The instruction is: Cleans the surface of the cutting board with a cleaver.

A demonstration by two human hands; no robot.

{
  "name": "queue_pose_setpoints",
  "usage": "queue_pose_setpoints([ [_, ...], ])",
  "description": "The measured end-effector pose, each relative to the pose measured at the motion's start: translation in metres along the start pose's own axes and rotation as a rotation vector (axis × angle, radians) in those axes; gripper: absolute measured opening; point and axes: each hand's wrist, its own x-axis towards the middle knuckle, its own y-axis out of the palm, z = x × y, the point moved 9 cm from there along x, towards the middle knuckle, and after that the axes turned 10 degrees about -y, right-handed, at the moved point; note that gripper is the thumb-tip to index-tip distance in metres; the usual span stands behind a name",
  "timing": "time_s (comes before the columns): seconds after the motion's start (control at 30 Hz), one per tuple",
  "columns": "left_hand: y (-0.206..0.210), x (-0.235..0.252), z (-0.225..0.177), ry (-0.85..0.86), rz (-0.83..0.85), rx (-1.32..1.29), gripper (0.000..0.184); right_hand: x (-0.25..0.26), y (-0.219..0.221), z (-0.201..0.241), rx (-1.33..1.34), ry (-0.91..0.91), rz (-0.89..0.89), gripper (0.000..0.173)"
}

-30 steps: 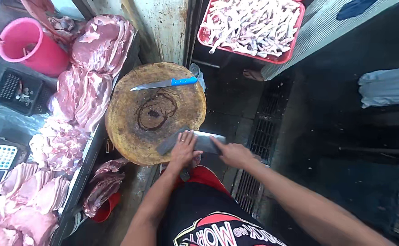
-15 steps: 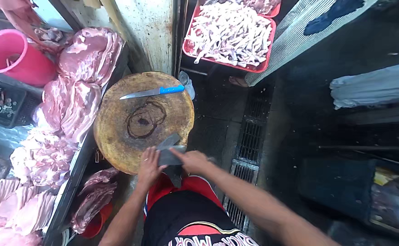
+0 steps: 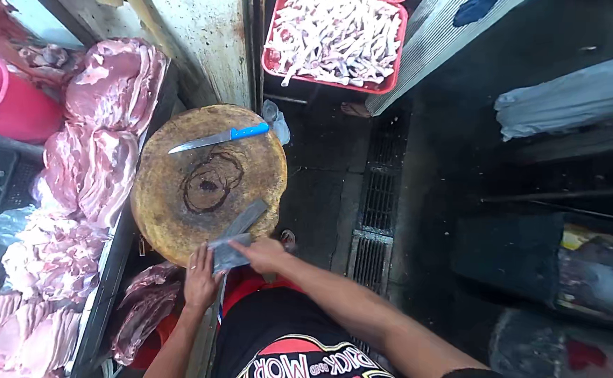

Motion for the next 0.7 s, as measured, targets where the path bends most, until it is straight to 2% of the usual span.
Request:
queue_pose_setpoints([
  [0.07,0.009,0.046,-0.083,0.139,0.046,-0.07,0.078,-0.06,-0.02,-0.065,0.011,0.184,-0.054,0.099],
  [0.17,0.02,0.102,-0.227,0.384,0.213,-0.156,0.074,-0.169,-0.039,-0.153,0.044,0.433,-0.133,0.089],
  [0.23,0.003,0.105,-0.301,0.584,0.183,-0.176,0.061,-0.224,-0.04,-0.175,0.159,0.512,-0.196,0.086],
  [0.3,-0.048,0.084,-0.341,0.776,-0.005,-0.269,0.047,-0.255,-0.039,-0.158,0.41,0.49,-0.29,0.081],
  [0.37,-0.103,0.062,-0.347,0.914,-0.238,-0.397,0.042,-0.26,-0.028,-0.12,0.787,0.341,-0.475,0.062],
  [0.4,-0.122,0.058,-0.346,0.961,-0.301,-0.407,0.043,-0.253,-0.02,-0.101,0.999,0.261,-0.523,0.042],
  [0.43,-0.129,0.059,-0.343,1.001,-0.296,-0.388,0.045,-0.243,-0.013,-0.084,1.161,0.192,-0.533,0.026],
  [0.47,-0.125,0.065,-0.338,1.027,-0.228,-0.34,0.049,-0.233,-0.007,-0.071,1.262,0.152,-0.528,0.021],
  [0.53,-0.087,0.079,-0.319,1.038,0.004,-0.187,0.06,-0.207,0.011,-0.056,1.339,0.211,-0.485,0.026],
  [0.6,-0.034,0.082,-0.29,0.989,0.219,-0.095,0.067,-0.178,0.04,-0.05,1.308,0.362,-0.449,0.026],
  [0.7,0.017,0.067,-0.241,0.894,0.31,-0.091,0.064,-0.134,0.092,-0.042,1.243,0.44,-0.396,0.031],
])
